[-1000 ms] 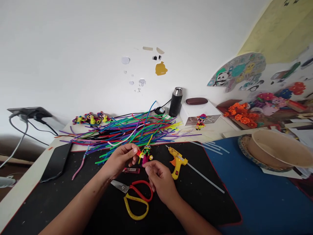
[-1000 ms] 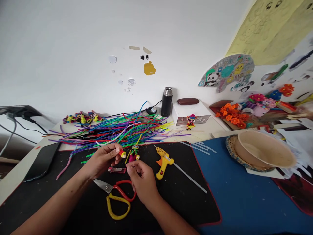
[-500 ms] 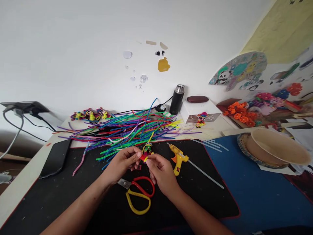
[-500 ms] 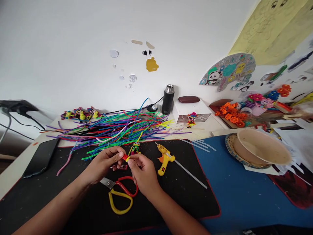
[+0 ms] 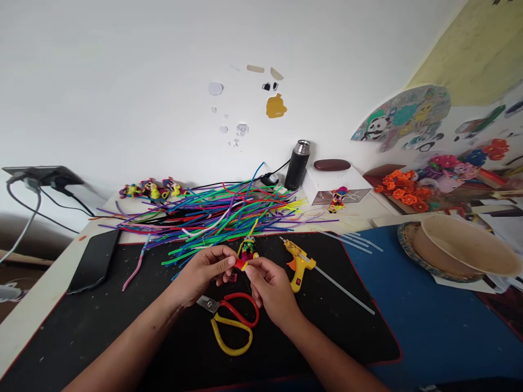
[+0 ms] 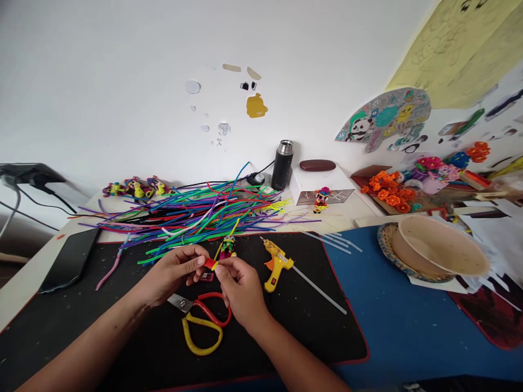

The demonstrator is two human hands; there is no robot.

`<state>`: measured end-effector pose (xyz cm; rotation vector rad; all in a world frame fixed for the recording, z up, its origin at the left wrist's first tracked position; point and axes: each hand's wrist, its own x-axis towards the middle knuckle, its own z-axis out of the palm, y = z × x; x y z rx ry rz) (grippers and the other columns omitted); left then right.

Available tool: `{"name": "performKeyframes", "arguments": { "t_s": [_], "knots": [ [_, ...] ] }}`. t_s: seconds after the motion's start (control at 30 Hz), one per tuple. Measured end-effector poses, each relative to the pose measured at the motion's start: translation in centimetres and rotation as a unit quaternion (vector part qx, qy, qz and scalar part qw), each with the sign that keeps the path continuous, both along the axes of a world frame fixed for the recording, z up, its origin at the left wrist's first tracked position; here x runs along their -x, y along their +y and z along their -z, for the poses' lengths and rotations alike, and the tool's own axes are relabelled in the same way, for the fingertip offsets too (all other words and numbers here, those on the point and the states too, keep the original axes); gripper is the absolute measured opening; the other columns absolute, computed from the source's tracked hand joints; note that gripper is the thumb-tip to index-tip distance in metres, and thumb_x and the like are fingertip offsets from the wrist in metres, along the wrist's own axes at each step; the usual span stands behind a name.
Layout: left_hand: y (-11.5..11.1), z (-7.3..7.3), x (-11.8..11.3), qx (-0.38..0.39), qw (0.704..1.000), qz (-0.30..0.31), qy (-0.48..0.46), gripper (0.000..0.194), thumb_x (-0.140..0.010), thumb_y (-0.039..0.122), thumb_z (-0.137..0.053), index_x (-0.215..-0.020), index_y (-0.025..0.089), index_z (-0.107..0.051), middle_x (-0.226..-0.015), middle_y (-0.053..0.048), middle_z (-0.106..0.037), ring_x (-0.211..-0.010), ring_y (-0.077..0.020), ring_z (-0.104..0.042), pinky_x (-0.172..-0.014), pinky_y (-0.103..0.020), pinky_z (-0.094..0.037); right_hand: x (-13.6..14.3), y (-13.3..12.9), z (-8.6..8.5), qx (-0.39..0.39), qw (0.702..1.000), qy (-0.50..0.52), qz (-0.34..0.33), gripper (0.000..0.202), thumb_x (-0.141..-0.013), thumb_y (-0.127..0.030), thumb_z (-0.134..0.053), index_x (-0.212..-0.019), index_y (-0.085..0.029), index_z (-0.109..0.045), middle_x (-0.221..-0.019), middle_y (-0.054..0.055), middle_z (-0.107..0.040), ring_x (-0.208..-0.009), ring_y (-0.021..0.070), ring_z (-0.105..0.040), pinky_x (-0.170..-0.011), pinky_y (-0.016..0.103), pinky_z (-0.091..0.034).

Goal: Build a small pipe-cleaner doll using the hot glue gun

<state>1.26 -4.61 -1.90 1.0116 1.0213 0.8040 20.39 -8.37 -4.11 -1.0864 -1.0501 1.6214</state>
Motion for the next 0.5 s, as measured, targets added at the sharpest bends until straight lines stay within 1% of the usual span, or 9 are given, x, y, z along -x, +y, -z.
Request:
{"name": "performKeyframes", "arguments": {
  "t_s": [0.17, 0.3, 0.4, 0.5],
  "knots": [
    [-0.04, 0.49, 0.03, 0.011, 1.0, 0.007, -0.005, 0.038, -0.079, 0.053, -0.087, -0.085, 0.017, -0.077, -0.063, -0.001, -0.065, -0.052, -0.0106, -0.051, -0.05, -0.021, -0.04, -0.05, -0.17, -0.17, -0.002, 1.0, -0.004, -0.002, 0.047, -0.088, -0.063, -0.071, -0.094, -0.017, -0.066, -0.049, -0.01, -0.048, -0.036, 0.007, -0.037, -0.038, 0.02, -0.03],
    [-0.05, 0.52, -0.2, 0.008, 1.0, 0.002, -0.005, 0.037, -0.08, 0.053, -0.085, -0.084, 0.017, -0.077, -0.062, -0.001, -0.064, -0.051, -0.0114, -0.052, -0.05, -0.021, -0.041, -0.07, -0.18, -0.18, -0.001, 1.0, -0.003, 0.001, 0.046, -0.088, -0.062, -0.071, -0.094, -0.017, -0.065, -0.049, -0.01, -0.048, -0.036, 0.0071, -0.037, -0.038, 0.02, -0.031],
    [-0.04, 0.3, -0.3, -0.008, 1.0, -0.025, 0.005, 0.039, -0.08, 0.054, -0.085, -0.088, 0.018, -0.076, -0.066, 0.0, -0.065, -0.054, -0.0127, -0.056, -0.049, -0.021, -0.041, -0.14, -0.06, -0.23, -0.006, 1.0, -0.007, -0.001, 0.046, -0.088, -0.063, -0.071, -0.093, -0.017, -0.065, -0.049, -0.01, -0.048, -0.037, 0.007, -0.037, -0.038, 0.02, -0.031],
    [-0.2, 0.13, -0.14, -0.052, 0.996, -0.058, 0.031, 0.038, -0.081, 0.054, -0.084, -0.087, 0.019, -0.072, -0.068, 0.001, -0.062, -0.055, -0.0127, -0.055, -0.049, -0.02, -0.041, -0.27, 0.14, -0.23, -0.013, 1.0, -0.02, 0.013, 0.046, -0.088, -0.062, -0.071, -0.093, -0.017, -0.065, -0.051, -0.009, -0.047, -0.038, 0.0071, -0.038, -0.039, 0.02, -0.031]
  ]
}}
